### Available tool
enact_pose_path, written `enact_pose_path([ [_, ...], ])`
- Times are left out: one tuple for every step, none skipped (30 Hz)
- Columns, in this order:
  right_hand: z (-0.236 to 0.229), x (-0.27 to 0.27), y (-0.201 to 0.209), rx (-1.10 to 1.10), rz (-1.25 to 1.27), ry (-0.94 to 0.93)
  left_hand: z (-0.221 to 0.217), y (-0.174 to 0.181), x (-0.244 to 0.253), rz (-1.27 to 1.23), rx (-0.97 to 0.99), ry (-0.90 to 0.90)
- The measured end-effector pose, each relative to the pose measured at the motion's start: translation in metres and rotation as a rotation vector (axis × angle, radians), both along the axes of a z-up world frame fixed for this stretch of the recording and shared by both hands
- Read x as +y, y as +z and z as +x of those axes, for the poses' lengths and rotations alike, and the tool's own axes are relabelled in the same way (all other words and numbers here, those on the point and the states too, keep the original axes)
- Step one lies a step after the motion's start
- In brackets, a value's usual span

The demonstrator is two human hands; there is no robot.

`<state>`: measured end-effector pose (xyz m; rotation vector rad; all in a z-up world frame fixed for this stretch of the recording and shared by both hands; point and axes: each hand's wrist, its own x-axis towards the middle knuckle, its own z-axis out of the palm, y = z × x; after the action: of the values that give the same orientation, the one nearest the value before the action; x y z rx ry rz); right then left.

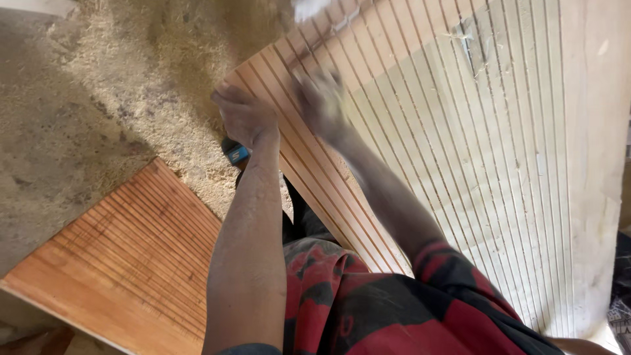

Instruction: The person sands a large wooden panel with a sanding block, moving along the surface to smooth it. Another person assists by sanding a different section of the same panel. The camera wearer repositions the panel and continues sanding different areas.

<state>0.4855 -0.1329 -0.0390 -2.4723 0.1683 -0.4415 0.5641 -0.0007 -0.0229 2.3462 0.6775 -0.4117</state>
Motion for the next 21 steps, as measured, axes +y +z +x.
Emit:
enact_pose_path([
  [0.035, -0.001, -0.014, -0.037, -0.004, 0.014, -0.002, 0.001, 0.001, -0.001, 0.025, -0.014],
  [0.068, -0.004, -0.024, -0.053, -0.055, 0.029, 0.000, 0.001, 0.001, 0.009, 0.018, -0.023],
  [0.084, -0.003, -0.026, 0.004, -0.055, 0.027, 0.004, 0.001, 0.003, 0.018, 0.011, -0.032],
  [0.088, -0.003, -0.025, 0.071, -0.055, 0.026, 0.003, 0.001, 0.003, 0.027, 0.013, -0.040],
  [0.082, -0.001, -0.020, 0.138, -0.054, 0.025, 0.003, 0.000, 0.005, 0.065, -0.010, -0.038],
  [0.054, 0.001, -0.007, 0.098, -0.034, 0.020, -0.004, -0.001, 0.004, 0.095, -0.021, -0.041],
  [0.017, 0.005, 0.012, 0.057, -0.014, 0.015, -0.010, 0.000, 0.004, 0.126, -0.032, -0.044],
  [-0.016, 0.008, 0.029, 0.093, -0.070, -0.020, -0.004, -0.002, 0.001, 0.045, -0.027, -0.010],
  [-0.052, 0.009, 0.046, 0.232, -0.079, -0.014, 0.002, -0.003, -0.003, -0.036, -0.022, 0.024],
  [-0.091, 0.011, 0.061, 0.156, -0.108, -0.011, 0.007, -0.003, -0.005, -0.108, -0.009, 0.059],
  [-0.122, 0.005, 0.069, -0.008, -0.124, 0.054, 0.012, -0.004, -0.008, -0.097, -0.032, 0.079],
  [-0.155, 0.010, 0.076, 0.111, -0.092, -0.002, 0.007, -0.004, -0.003, -0.072, -0.032, 0.091],
  [-0.184, 0.014, 0.082, 0.141, -0.096, -0.015, 0.002, -0.003, 0.001, -0.047, -0.031, 0.102],
  [-0.203, 0.014, 0.086, 0.162, -0.100, -0.016, -0.001, -0.003, 0.002, -0.049, -0.011, 0.094],
  [-0.210, 0.012, 0.086, 0.188, -0.102, -0.014, -0.004, -0.003, 0.002, -0.051, 0.010, 0.086],
  [-0.199, 0.010, 0.077, 0.202, -0.110, -0.019, 0.000, -0.003, -0.001, -0.061, 0.019, 0.072],
  [-0.178, 0.010, 0.068, 0.216, -0.118, -0.024, 0.003, -0.002, -0.003, -0.055, 0.030, 0.077],
  [-0.152, 0.010, 0.060, 0.154, -0.083, -0.015, 0.007, -0.001, -0.005, -0.049, 0.033, 0.083],
  [-0.116, 0.011, 0.049, 0.091, -0.049, -0.004, 0.011, 0.000, -0.006, -0.043, 0.035, 0.089],
  [-0.074, 0.014, 0.035, 0.056, -0.157, -0.033, 0.012, 0.001, -0.005, -0.012, 0.038, 0.076],
  [-0.026, 0.013, 0.020, 0.085, -0.184, -0.040, 0.012, 0.002, -0.005, 0.018, 0.041, 0.063],
])
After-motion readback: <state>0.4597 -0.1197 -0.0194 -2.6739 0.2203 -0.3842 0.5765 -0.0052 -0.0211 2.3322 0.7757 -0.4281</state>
